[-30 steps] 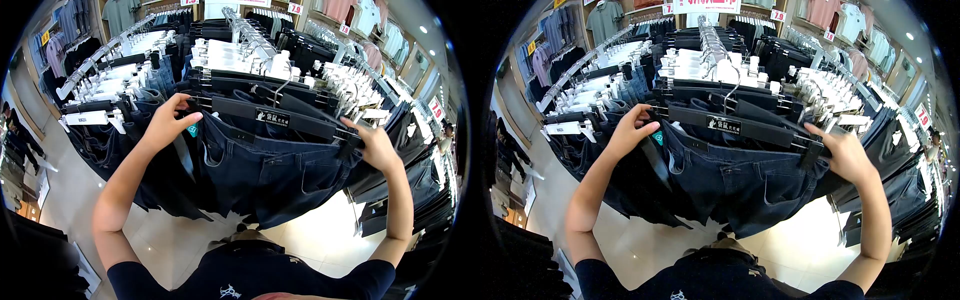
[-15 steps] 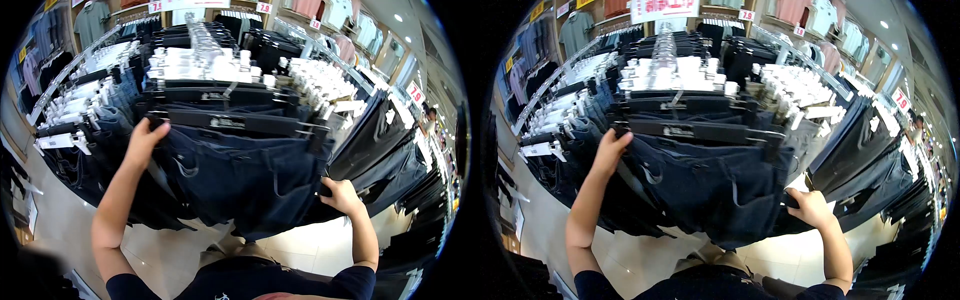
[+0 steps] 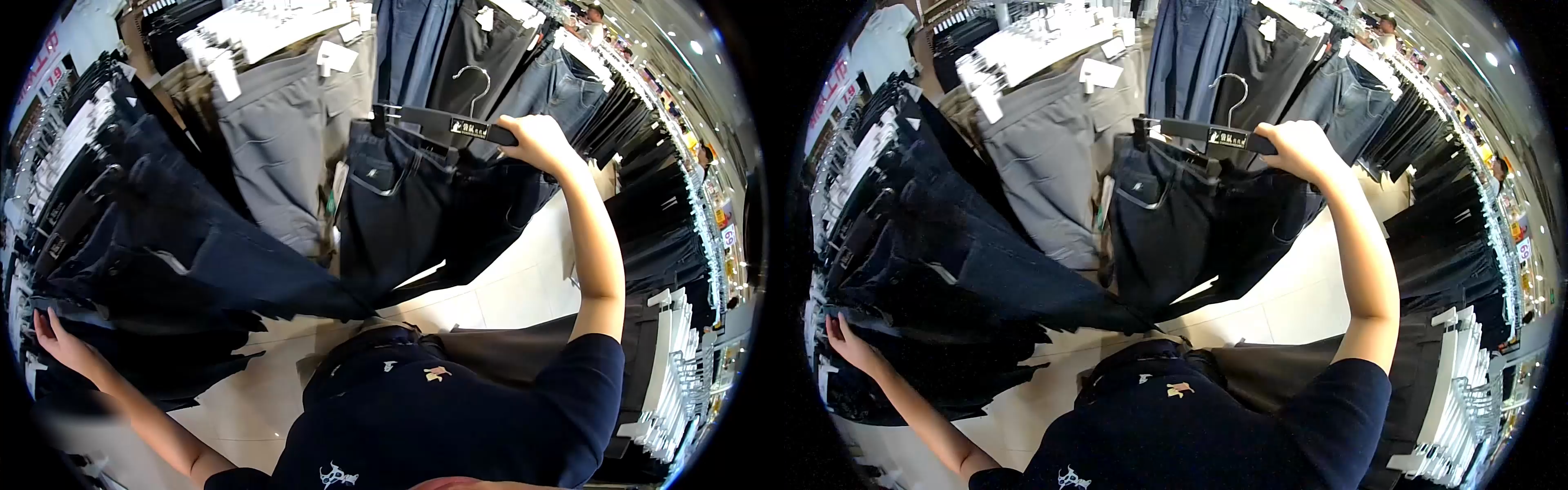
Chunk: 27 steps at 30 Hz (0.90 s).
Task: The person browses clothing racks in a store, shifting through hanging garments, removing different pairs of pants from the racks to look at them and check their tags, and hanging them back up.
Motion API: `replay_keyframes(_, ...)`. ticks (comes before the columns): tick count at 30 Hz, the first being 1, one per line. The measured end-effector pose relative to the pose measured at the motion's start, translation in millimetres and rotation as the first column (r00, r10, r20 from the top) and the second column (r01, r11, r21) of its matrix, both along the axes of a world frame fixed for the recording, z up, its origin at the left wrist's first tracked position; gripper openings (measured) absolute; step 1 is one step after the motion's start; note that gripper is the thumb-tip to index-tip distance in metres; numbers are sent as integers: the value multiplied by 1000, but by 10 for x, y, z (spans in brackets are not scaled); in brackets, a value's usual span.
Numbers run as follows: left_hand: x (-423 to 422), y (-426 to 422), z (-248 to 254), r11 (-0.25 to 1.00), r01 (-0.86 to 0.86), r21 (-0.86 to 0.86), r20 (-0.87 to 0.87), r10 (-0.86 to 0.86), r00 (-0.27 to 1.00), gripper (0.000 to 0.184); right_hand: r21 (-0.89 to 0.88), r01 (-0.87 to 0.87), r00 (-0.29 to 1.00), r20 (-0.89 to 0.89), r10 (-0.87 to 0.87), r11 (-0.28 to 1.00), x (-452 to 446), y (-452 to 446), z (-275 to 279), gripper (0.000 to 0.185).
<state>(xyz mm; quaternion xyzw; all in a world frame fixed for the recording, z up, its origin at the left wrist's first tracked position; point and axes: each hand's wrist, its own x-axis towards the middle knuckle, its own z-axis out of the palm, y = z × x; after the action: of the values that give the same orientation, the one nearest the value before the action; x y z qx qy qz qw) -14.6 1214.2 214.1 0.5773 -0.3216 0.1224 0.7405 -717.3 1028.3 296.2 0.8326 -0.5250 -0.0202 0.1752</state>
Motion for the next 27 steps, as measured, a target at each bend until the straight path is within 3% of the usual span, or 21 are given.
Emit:
replay_keyframes(2, -770, -72, 133, 950, -289, 120, 280, 247, 928, 44, -37, 18, 998, -63, -20, 999, -141, -18, 53, 34)
replay_keyframes(3, -1105, -160, 162, 947, -306, 94, 356, 256, 899, 35, -33, 3, 998, -67, -5, 999, -155, -8, 95, 34)
replay_keyframes(7, -2036, -384, 158, 997, -73, -27, 643, 74, 762, 22, 22, -142, 977, -155, 143, 990, -30, 158, 230, 35)
replay_keyframes(8, -2249, -393, 162, 997, 11, 76, 673, -60, 738, 23, 46, -196, 969, -148, 200, 980, 17, 199, 258, 31)
replay_keyframes(9, -2449, -393, 168, 979, 88, 182, 686, -190, 703, 24, 68, -252, 956, -139, 259, 965, 72, 242, 286, 27)
replay_keyframes(11, -2791, -408, 153, 783, 372, 499, 447, -600, 664, 34, 151, -324, 935, -98, 341, 934, 202, 363, 355, 25)
replay_keyframes(13, -3303, -431, 330, 581, 506, 638, 262, -781, 566, 46, 206, -467, 879, 1, 477, 860, 346, 468, 448, 19)
replay_keyframes(15, -3549, -472, 349, 541, 389, 746, 440, -838, 323, 61, 163, -621, 780, 30, 625, 767, 424, 476, 499, 20)
replay_keyframes(17, -3827, -402, 506, 573, 170, 802, 528, -813, 247, 62, 82, -739, 674, 50, 737, 669, 555, 468, 539, 21)
replay_keyframes(18, -3938, -377, 541, 602, 85, 794, 569, -785, 245, 60, -75, -801, 595, 9, 804, 594, 636, 450, 485, 17)
replay_keyframes(20, -4099, -360, 590, 657, -61, 751, 630, -685, 367, 45, -258, -844, 512, -124, 850, 471, 803, 451, 448, 13)
replay_keyframes(21, -4122, -354, 606, 653, -160, 741, 649, -633, 422, 38, -334, -857, 462, -158, 873, 393, 861, 405, 418, 22)
replay_keyframes(22, -4034, -389, 618, 798, -91, 596, 762, -526, 377, 35, -410, -857, 416, -197, 888, 311, 918, 359, 388, 32)
replay_keyframes(23, -3975, -387, 749, 725, -172, 667, 721, -570, 395, 37, -450, -848, 417, -242, 876, 280, 958, 339, 432, 41)
replay_keyframes(25, -3753, -419, 860, 778, -228, 585, 790, -483, 377, 37, -639, -744, 356, -134, 925, 194, 1055, 147, 370, 54)
replay_keyframes(26, -3659, -414, 942, 774, -274, 570, 802, -453, 390, 38, -686, -650, 352, 111, 929, 328, 1089, 63, 263, 59)
replay_keyframes(27, -3564, -394, 1035, 769, -326, 550, 817, -414, 401, 38, -700, -552, 268, 366, 891, 454, 1122, -17, 156, 64)
